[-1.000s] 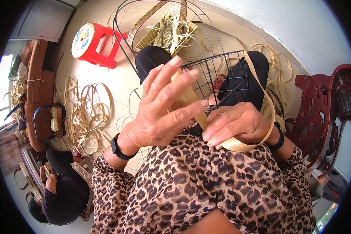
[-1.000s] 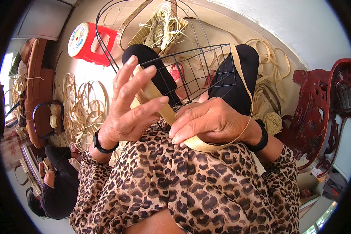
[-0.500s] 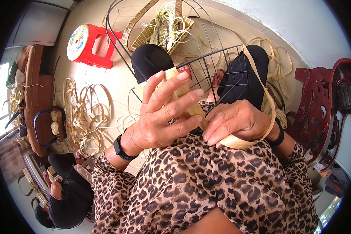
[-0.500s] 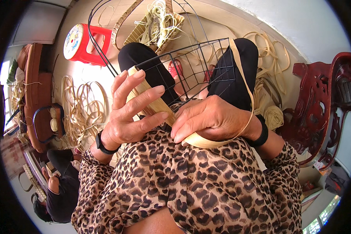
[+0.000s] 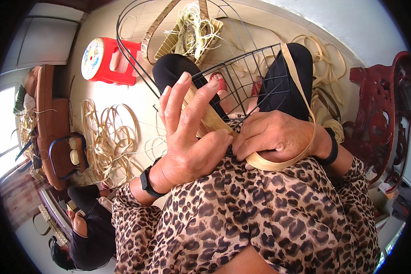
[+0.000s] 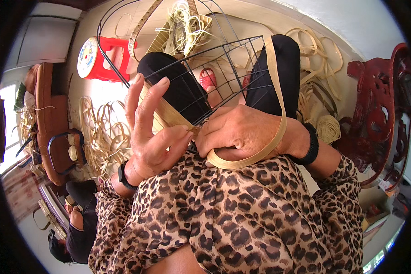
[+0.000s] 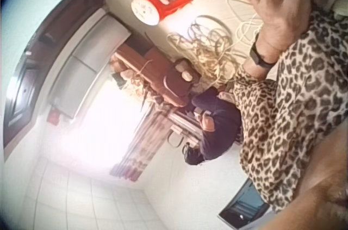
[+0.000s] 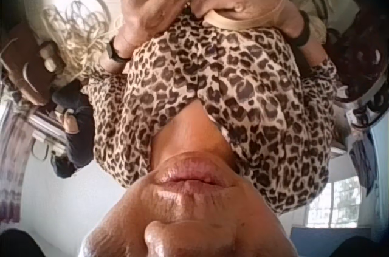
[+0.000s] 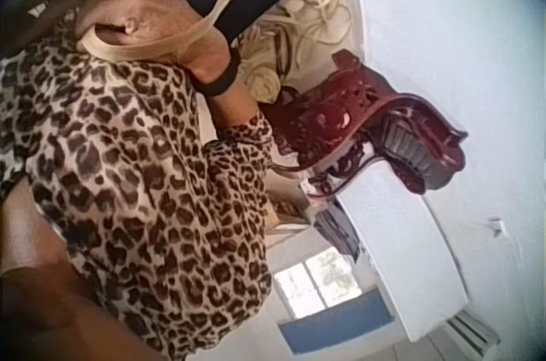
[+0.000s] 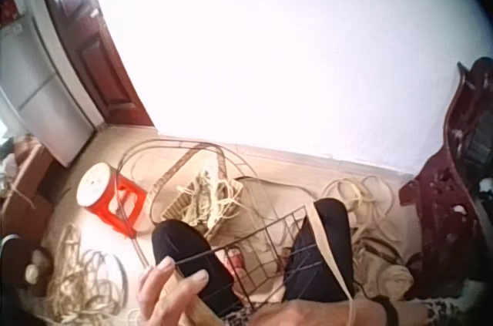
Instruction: The person weaves flexible wooden strips through a metal wire frame by hand, tucking ends and layering pieces to build up the sides.
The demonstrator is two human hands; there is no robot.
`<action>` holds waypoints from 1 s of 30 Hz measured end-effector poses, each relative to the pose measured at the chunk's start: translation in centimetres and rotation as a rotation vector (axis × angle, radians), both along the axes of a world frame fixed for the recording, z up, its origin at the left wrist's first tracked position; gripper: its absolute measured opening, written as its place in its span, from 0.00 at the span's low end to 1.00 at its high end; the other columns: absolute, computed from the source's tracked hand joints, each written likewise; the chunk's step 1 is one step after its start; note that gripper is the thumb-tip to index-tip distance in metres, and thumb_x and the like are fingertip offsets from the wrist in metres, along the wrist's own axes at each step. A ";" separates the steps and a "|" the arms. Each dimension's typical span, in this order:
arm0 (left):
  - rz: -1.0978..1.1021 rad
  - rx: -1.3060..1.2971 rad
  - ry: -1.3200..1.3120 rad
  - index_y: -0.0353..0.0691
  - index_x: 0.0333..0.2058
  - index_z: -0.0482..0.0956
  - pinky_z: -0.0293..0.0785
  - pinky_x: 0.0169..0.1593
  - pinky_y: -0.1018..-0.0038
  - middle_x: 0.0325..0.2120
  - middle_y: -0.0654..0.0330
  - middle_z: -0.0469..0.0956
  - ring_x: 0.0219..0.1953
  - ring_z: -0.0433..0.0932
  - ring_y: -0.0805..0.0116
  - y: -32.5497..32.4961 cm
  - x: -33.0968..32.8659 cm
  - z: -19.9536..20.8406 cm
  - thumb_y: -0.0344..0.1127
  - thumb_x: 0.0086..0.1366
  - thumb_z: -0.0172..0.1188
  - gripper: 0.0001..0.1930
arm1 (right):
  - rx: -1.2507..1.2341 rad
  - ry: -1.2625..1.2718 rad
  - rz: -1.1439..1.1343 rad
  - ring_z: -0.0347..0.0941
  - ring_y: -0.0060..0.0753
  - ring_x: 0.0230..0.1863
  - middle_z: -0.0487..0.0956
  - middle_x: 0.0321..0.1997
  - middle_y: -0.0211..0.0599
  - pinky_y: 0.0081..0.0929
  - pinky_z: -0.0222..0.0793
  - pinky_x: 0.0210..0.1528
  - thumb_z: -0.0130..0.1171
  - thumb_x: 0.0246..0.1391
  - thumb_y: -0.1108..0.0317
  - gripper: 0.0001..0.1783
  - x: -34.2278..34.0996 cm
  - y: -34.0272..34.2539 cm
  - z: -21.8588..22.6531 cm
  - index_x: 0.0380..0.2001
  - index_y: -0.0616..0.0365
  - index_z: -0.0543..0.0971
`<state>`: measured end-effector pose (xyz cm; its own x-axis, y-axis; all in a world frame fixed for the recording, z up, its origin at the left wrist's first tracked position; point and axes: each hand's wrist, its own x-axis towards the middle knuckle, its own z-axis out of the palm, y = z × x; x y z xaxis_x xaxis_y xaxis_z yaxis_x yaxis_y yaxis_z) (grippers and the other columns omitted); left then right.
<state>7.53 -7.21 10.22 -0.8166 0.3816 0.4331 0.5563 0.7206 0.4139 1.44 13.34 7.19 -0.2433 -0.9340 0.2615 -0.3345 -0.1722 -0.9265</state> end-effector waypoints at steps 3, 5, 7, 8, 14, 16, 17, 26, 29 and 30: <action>0.058 0.008 -0.028 0.42 0.19 0.72 0.49 0.57 0.48 0.55 0.42 0.60 0.59 0.53 0.37 0.2 0.1 0.0 0.29 0.39 0.63 0.08 | 0.030 -0.017 -0.005 0.72 0.39 0.44 0.76 0.42 0.38 0.29 0.67 0.48 0.55 0.49 0.68 0.11 0.1 0.1 -0.1 0.37 0.58 0.77; 0.072 0.003 -0.039 0.41 0.20 0.72 0.49 0.57 0.48 0.56 0.42 0.58 0.60 0.52 0.37 0.0 0.2 0.2 0.28 0.39 0.63 0.08 | 0.085 -0.100 0.021 0.71 0.39 0.48 0.75 0.45 0.39 0.30 0.65 0.51 0.56 0.49 0.67 0.14 0.0 0.7 0.1 0.41 0.58 0.76; 0.105 0.001 -0.066 0.39 0.20 0.73 0.49 0.58 0.48 0.57 0.42 0.56 0.61 0.50 0.37 0.1 0.3 0.3 0.27 0.40 0.63 0.08 | 0.087 -0.173 -0.004 0.69 0.39 0.51 0.73 0.49 0.41 0.32 0.63 0.54 0.58 0.48 0.66 0.19 -0.2 1.8 -0.4 0.44 0.59 0.74; 0.111 -0.003 -0.063 0.39 0.20 0.73 0.49 0.58 0.48 0.57 0.42 0.56 0.61 0.50 0.37 0.2 0.4 0.5 0.27 0.40 0.63 0.08 | 0.092 -0.191 -0.036 0.68 0.41 0.52 0.73 0.49 0.42 0.33 0.62 0.55 0.59 0.47 0.66 0.20 -0.2 2.5 -0.7 0.45 0.60 0.74; 0.200 -0.085 -0.085 0.38 0.20 0.74 0.50 0.58 0.50 0.57 0.42 0.56 0.61 0.51 0.38 0.7 0.5 1.2 0.26 0.40 0.63 0.07 | 0.512 -0.224 -0.033 0.72 0.38 0.44 0.76 0.42 0.42 0.30 0.68 0.48 0.59 0.45 0.65 0.20 -0.7 8.9 0.5 0.43 0.60 0.75; 0.237 -0.133 -0.081 0.37 0.20 0.74 0.51 0.58 0.52 0.57 0.42 0.57 0.61 0.51 0.39 0.6 0.5 1.5 0.26 0.40 0.63 0.06 | 0.678 -0.196 0.099 0.76 0.32 0.37 0.79 0.35 0.39 0.27 0.72 0.40 0.58 0.45 0.66 0.14 -1.8 9.0 2.9 0.36 0.60 0.78; 0.253 -0.149 -0.088 0.37 0.21 0.75 0.51 0.58 0.52 0.57 0.43 0.57 0.61 0.51 0.39 0.5 0.5 1.4 0.25 0.41 0.63 0.06 | 0.572 -0.185 0.022 0.76 0.31 0.34 0.79 0.33 0.38 0.27 0.71 0.37 0.58 0.45 0.66 0.12 -2.3 8.2 3.4 0.34 0.59 0.78; 0.235 -0.160 -0.090 0.38 0.24 0.76 0.51 0.58 0.52 0.57 0.43 0.57 0.60 0.52 0.39 0.4 -0.3 1.8 0.25 0.45 0.60 0.05 | -0.069 0.603 -0.604 0.69 0.33 0.38 0.77 0.32 0.36 0.32 0.63 0.45 0.62 0.42 0.61 0.15 -1.2 -3.7 0.1 0.32 0.61 0.78; 0.249 -0.144 -0.097 0.38 0.24 0.76 0.51 0.58 0.52 0.57 0.43 0.57 0.60 0.52 0.39 0.2 -0.2 1.6 0.25 0.45 0.61 0.05 | 0.099 0.515 -0.570 0.68 0.30 0.36 0.77 0.26 0.29 0.30 0.57 0.44 0.63 0.38 0.59 0.15 -0.6 -4.1 -0.1 0.31 0.54 0.79; 0.253 -0.127 -0.095 0.38 0.24 0.76 0.51 0.58 0.52 0.57 0.43 0.57 0.60 0.52 0.39 0.2 -0.1 1.5 0.24 0.45 0.61 0.06 | 0.099 0.513 -0.564 0.68 0.30 0.36 0.77 0.26 0.29 0.30 0.57 0.44 0.63 0.38 0.59 0.15 -0.6 -4.2 -0.1 0.31 0.54 0.79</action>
<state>7.41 -7.04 11.75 -0.9271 0.2073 0.3122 0.3158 0.8807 0.3531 0.88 9.18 7.07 -0.5605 -0.7297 0.3917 -0.7393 0.2276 -0.6338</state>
